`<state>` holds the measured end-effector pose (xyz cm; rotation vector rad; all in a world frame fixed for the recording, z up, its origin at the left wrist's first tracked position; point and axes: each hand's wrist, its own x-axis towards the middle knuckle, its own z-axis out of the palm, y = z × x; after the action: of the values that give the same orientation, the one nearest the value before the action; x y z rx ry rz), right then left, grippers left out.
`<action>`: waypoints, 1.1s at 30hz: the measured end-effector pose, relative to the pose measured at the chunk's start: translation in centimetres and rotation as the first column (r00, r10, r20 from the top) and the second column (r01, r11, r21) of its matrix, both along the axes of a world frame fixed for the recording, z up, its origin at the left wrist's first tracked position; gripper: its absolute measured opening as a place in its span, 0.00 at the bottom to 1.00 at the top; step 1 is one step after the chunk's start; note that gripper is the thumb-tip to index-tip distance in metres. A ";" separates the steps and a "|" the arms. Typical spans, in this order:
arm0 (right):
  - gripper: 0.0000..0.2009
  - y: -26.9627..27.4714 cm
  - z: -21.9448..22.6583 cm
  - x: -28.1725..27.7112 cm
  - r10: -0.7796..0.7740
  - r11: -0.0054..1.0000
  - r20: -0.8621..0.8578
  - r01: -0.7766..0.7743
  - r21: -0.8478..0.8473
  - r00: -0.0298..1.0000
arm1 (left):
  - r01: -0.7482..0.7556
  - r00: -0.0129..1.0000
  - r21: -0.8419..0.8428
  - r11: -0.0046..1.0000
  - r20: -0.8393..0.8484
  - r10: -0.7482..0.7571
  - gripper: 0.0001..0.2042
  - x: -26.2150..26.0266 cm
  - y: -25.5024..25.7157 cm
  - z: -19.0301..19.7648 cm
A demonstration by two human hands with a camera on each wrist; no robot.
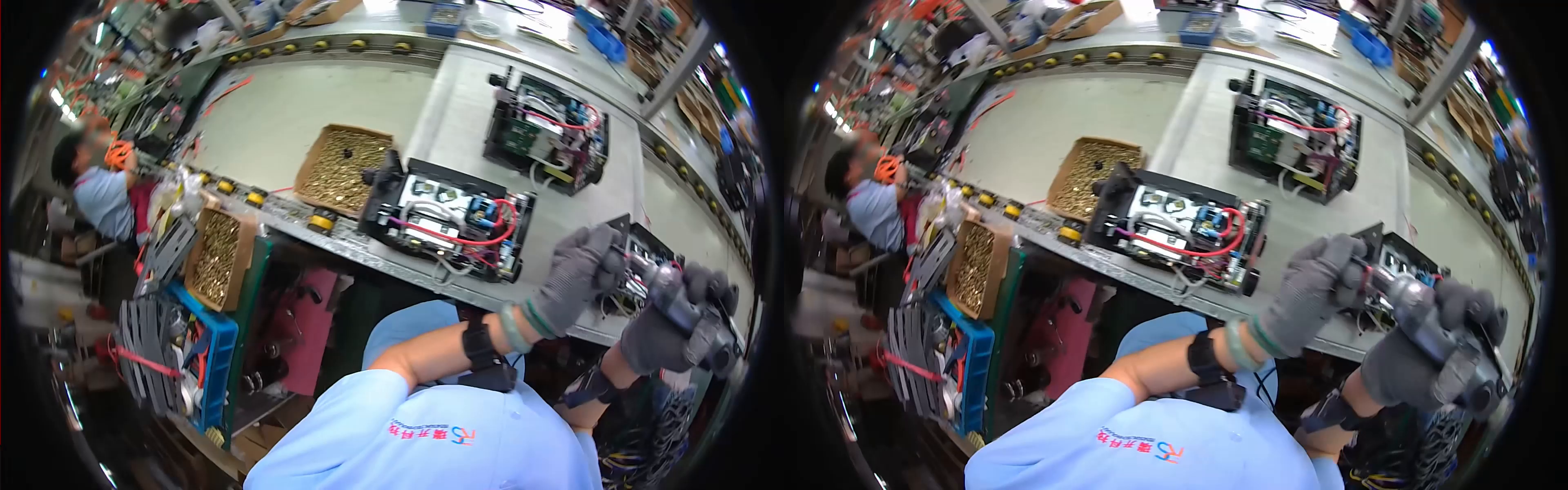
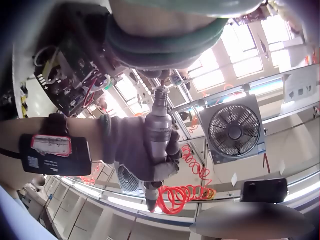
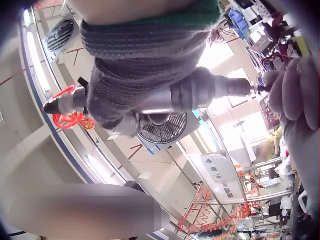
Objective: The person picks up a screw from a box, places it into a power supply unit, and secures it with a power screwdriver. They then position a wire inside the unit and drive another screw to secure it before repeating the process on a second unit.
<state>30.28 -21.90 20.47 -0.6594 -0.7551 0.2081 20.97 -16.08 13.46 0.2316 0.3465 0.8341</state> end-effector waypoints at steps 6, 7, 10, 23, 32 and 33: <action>0.16 0.8 0.7 -0.4 0.032 0.999 0.003 -0.032 0.026 0.999 | 0.032 0.995 0.073 0.997 0.089 -0.038 0.13 -0.8 1.1 0.9; 0.16 0.7 0.6 0.6 0.024 0.999 0.014 -0.025 0.028 1.000 | 0.039 0.994 0.076 0.996 0.099 -0.047 0.13 -1.1 1.1 0.9; 0.21 0.6 1.0 1.4 0.178 0.984 0.088 -0.179 0.012 0.980 | 0.091 0.994 0.057 0.994 -0.068 -0.088 0.14 -0.4 0.5 0.6; 0.24 -1.6 5.0 2.6 0.016 0.999 0.173 -0.022 0.034 0.985 | -0.283 0.819 0.097 0.954 -0.494 0.293 0.16 5.7 3.9 -7.6; 0.25 -2.6 5.2 3.2 0.116 0.993 0.185 -0.111 -0.034 0.976 | -0.392 0.761 0.047 0.919 -0.545 0.352 0.21 7.4 9.0 -5.5; 0.25 -2.7 5.3 3.3 0.115 0.993 0.190 -0.111 -0.032 0.975 | -0.422 0.726 0.050 0.905 -0.579 0.370 0.19 7.5 9.3 -5.4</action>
<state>33.63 -24.64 25.81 -0.6637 -0.9783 0.2594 28.48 -6.82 8.05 0.3379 1.0387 1.1659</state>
